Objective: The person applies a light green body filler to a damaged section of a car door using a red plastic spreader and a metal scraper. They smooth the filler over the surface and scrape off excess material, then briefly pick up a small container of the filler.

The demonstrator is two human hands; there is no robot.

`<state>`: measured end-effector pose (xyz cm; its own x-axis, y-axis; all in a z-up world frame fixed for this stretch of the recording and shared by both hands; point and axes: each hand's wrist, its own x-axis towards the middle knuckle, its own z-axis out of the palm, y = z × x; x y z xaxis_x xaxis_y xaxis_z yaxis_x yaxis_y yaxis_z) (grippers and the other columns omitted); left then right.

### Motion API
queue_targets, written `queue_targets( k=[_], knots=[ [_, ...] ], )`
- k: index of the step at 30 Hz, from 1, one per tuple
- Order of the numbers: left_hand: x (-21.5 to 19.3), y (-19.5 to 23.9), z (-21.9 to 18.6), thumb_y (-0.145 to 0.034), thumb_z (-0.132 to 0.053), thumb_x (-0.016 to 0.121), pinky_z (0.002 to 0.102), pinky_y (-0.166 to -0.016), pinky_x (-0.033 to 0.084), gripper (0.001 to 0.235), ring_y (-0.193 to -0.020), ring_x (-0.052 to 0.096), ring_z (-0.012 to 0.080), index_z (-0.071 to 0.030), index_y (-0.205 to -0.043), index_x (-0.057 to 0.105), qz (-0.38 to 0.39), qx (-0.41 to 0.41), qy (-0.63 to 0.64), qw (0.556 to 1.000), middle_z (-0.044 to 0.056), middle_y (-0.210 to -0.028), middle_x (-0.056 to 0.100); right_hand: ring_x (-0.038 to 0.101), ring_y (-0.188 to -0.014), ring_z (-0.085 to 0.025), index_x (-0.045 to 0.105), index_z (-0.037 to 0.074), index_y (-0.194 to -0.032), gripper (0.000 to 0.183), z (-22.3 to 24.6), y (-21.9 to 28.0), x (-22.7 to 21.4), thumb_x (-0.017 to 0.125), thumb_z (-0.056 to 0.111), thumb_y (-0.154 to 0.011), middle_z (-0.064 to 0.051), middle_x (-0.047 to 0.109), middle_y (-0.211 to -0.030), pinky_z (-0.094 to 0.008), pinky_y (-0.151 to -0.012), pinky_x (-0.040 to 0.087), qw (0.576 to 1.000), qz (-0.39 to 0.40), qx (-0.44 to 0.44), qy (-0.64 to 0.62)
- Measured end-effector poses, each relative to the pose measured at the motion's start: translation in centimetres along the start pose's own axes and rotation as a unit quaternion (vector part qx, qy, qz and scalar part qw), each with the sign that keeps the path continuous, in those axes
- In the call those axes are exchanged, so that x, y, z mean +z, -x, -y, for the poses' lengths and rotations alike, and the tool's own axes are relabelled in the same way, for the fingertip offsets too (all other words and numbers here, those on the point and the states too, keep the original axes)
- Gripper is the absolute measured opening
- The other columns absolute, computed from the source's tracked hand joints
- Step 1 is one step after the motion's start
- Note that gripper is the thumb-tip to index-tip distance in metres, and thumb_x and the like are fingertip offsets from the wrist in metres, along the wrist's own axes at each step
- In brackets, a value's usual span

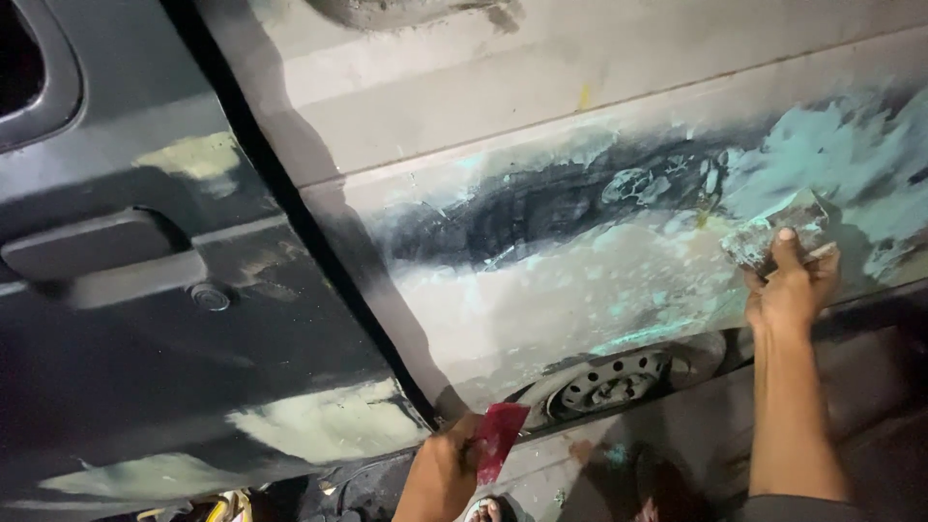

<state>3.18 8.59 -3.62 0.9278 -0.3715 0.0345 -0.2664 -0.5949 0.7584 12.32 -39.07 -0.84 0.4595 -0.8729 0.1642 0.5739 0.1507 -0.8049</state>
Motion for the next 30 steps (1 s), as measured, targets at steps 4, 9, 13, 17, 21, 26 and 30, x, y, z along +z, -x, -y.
queue_targets(
  k=[4,9,13,17,21,26,30],
  knots=[
    [0.6,-0.3,0.9,-0.090,-0.011,0.054,0.036,-0.062,0.052,0.034,-0.070,0.074,0.0276,-0.023,-0.117,0.068,0.016,-0.015,-0.048,0.999,0.007,-0.085,0.079,0.069,-0.108,-0.017,0.062,0.025,-0.103,0.021,-0.5,-0.6,-0.2,0.079,0.016,-0.097,0.006,0.069,-0.108,-0.052,-0.091,0.066,0.999,0.012,0.000,-0.050],
    [0.2,0.0,-0.1,-0.095,-0.013,0.053,0.036,-0.062,0.045,0.012,-0.068,0.060,0.0248,-0.015,-0.101,0.063,0.030,-0.044,-0.028,0.998,0.012,-0.084,0.072,0.062,-0.109,-0.015,0.052,0.024,-0.095,0.024,0.5,0.1,0.1,0.075,0.019,-0.102,0.007,0.062,-0.105,-0.059,-0.097,0.059,1.000,0.018,0.008,0.002],
    [0.2,-0.1,0.6,-0.088,-0.009,0.054,0.038,-0.064,0.049,0.022,-0.066,0.062,0.0274,-0.019,-0.104,0.066,0.008,0.009,-0.034,0.999,0.012,-0.077,0.070,0.063,-0.126,-0.024,0.054,0.024,-0.125,0.036,1.4,-0.2,1.0,0.078,0.024,-0.099,0.001,0.063,-0.126,-0.063,-0.095,0.060,0.999,0.045,-0.018,0.008],
    [0.2,-0.3,-0.3,-0.089,-0.011,0.051,0.035,-0.067,0.050,0.029,-0.078,0.073,0.0263,-0.021,-0.108,0.070,0.021,-0.015,-0.023,0.999,0.007,-0.092,0.079,0.053,-0.082,-0.007,0.045,0.029,-0.098,0.033,3.0,0.3,1.6,0.066,0.004,-0.098,0.010,0.058,-0.092,-0.036,-0.067,0.045,0.997,0.016,-0.053,0.047],
    [0.6,-0.4,-1.2,-0.090,-0.009,0.054,0.036,-0.067,0.054,0.036,-0.078,0.077,0.0267,-0.020,-0.118,0.072,0.015,-0.014,-0.029,0.999,0.008,-0.094,0.081,0.054,-0.078,-0.007,0.044,0.022,-0.110,0.039,3.2,-0.4,1.6,0.073,-0.003,-0.105,0.005,0.055,-0.091,-0.029,-0.057,0.044,0.992,0.045,-0.112,0.043],
    [0.6,-0.8,-1.9,-0.087,-0.009,0.051,0.036,-0.074,0.053,0.042,-0.086,0.076,0.0280,-0.025,-0.121,0.069,0.052,-0.026,-0.050,0.997,0.009,-0.097,0.080,0.050,-0.076,-0.009,0.039,0.022,-0.108,0.038,3.1,-0.9,1.0,0.065,-0.005,-0.103,0.003,0.051,-0.093,-0.029,-0.059,0.040,0.986,0.072,-0.147,0.035],
    [0.0,-1.4,-3.2,-0.091,-0.006,0.055,0.032,-0.074,0.053,0.039,-0.091,0.076,0.0224,-0.022,-0.122,0.071,0.075,-0.016,-0.029,0.997,0.004,-0.108,0.080,0.039,-0.061,-0.008,0.035,0.022,-0.101,0.042,4.4,-0.9,2.1,0.059,-0.012,-0.097,0.003,0.041,-0.079,-0.026,-0.048,0.030,0.984,0.092,-0.137,0.060]
  ],
)
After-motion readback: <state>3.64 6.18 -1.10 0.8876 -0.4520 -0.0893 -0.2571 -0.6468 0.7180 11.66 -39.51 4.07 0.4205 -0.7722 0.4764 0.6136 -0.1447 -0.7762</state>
